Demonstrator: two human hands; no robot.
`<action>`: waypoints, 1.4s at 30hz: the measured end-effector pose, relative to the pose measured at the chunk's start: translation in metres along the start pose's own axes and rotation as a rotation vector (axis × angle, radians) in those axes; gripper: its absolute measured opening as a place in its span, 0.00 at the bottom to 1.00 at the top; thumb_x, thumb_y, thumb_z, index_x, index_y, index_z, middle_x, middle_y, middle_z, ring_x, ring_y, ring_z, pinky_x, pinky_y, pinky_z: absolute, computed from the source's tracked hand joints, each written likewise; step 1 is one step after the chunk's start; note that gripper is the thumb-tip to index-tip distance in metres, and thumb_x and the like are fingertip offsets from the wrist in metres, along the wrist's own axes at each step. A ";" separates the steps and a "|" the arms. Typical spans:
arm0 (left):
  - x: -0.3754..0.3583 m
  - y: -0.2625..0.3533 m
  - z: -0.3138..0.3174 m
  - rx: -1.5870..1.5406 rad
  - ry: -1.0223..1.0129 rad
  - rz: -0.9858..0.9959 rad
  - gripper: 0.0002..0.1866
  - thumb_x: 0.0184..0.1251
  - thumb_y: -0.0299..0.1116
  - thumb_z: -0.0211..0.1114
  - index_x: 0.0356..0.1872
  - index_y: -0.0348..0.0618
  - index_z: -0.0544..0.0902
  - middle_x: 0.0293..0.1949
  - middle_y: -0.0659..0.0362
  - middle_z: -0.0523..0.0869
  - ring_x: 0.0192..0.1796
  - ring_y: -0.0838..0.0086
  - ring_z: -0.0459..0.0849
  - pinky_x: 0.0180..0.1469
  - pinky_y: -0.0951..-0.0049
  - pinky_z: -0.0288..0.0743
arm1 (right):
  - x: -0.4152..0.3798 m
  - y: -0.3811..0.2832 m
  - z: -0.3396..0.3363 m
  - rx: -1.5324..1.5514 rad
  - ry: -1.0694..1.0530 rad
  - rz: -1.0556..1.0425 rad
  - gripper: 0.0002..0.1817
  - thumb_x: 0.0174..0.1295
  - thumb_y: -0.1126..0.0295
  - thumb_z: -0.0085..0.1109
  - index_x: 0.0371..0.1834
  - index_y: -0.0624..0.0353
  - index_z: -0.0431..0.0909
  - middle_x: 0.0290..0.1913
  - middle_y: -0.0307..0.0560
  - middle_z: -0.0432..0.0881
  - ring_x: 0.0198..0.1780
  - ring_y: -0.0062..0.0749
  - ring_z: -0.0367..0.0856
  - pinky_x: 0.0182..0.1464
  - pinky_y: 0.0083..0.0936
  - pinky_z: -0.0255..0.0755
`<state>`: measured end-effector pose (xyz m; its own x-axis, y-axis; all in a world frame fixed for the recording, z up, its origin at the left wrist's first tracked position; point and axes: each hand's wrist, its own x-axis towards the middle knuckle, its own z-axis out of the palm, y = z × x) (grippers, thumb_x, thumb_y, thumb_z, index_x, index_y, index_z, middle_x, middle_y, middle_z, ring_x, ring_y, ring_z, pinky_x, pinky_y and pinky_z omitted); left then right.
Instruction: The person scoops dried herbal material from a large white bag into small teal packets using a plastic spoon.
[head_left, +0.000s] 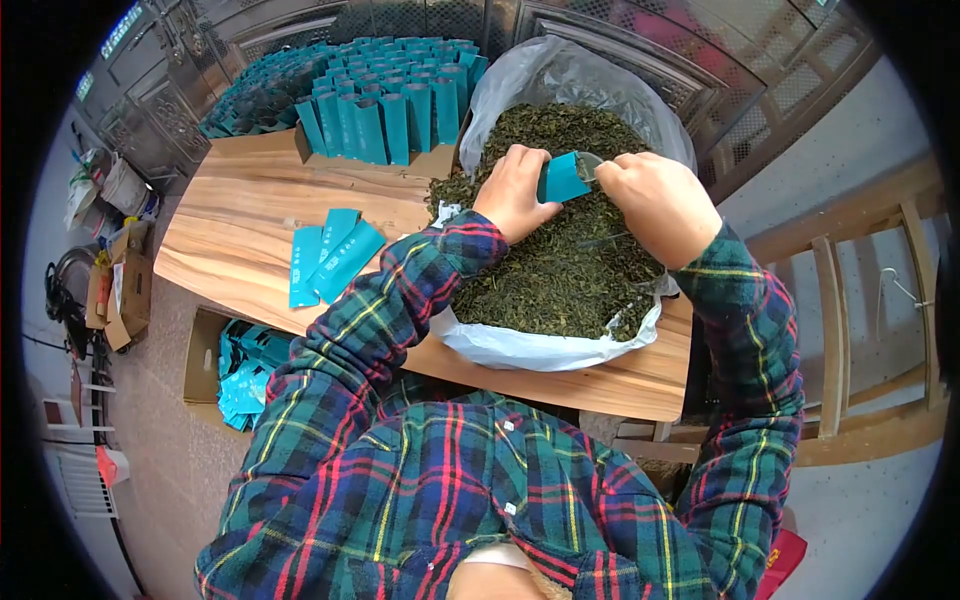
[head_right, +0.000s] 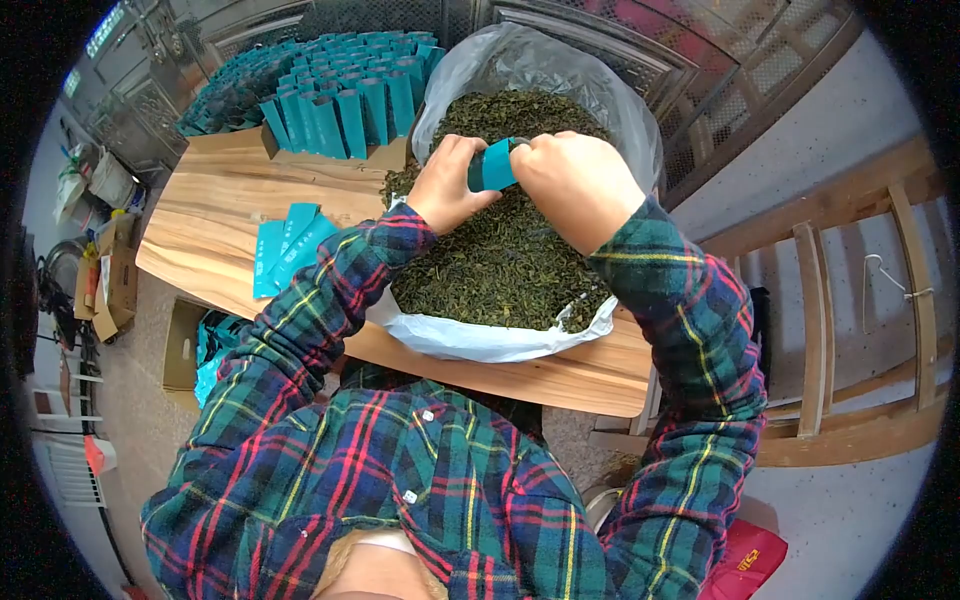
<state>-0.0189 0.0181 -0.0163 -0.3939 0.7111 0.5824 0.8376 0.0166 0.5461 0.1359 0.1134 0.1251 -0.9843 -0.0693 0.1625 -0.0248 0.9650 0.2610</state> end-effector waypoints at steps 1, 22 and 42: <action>0.000 0.000 0.001 0.004 0.008 0.020 0.30 0.41 0.33 0.70 0.49 0.39 0.69 0.45 0.48 0.71 0.49 0.52 0.72 0.50 0.59 0.69 | -0.001 0.000 -0.001 -0.006 0.019 0.007 0.06 0.48 0.80 0.50 0.31 0.61 0.71 0.29 0.51 0.76 0.38 0.48 0.77 0.39 0.37 0.72; -0.020 -0.031 -0.045 -0.502 0.022 -0.337 0.30 0.46 0.28 0.74 0.53 0.40 0.70 0.40 0.58 0.79 0.44 0.76 0.79 0.48 0.73 0.74 | 0.022 0.027 0.188 0.611 0.357 0.409 0.09 0.58 0.68 0.55 0.39 0.57 0.80 0.33 0.55 0.82 0.36 0.49 0.81 0.40 0.37 0.75; 0.015 -0.039 -0.016 -0.093 -0.081 -0.129 0.30 0.41 0.36 0.73 0.48 0.39 0.71 0.43 0.49 0.73 0.49 0.58 0.74 0.51 0.64 0.70 | -0.032 0.069 0.083 1.404 0.356 0.537 0.10 0.64 0.73 0.53 0.43 0.68 0.77 0.36 0.45 0.82 0.37 0.23 0.81 0.40 0.17 0.75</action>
<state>-0.0640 0.0167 -0.0192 -0.4610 0.7614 0.4558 0.7418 0.0487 0.6689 0.1506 0.2034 0.0586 -0.8447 0.4944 0.2052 -0.0330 0.3345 -0.9418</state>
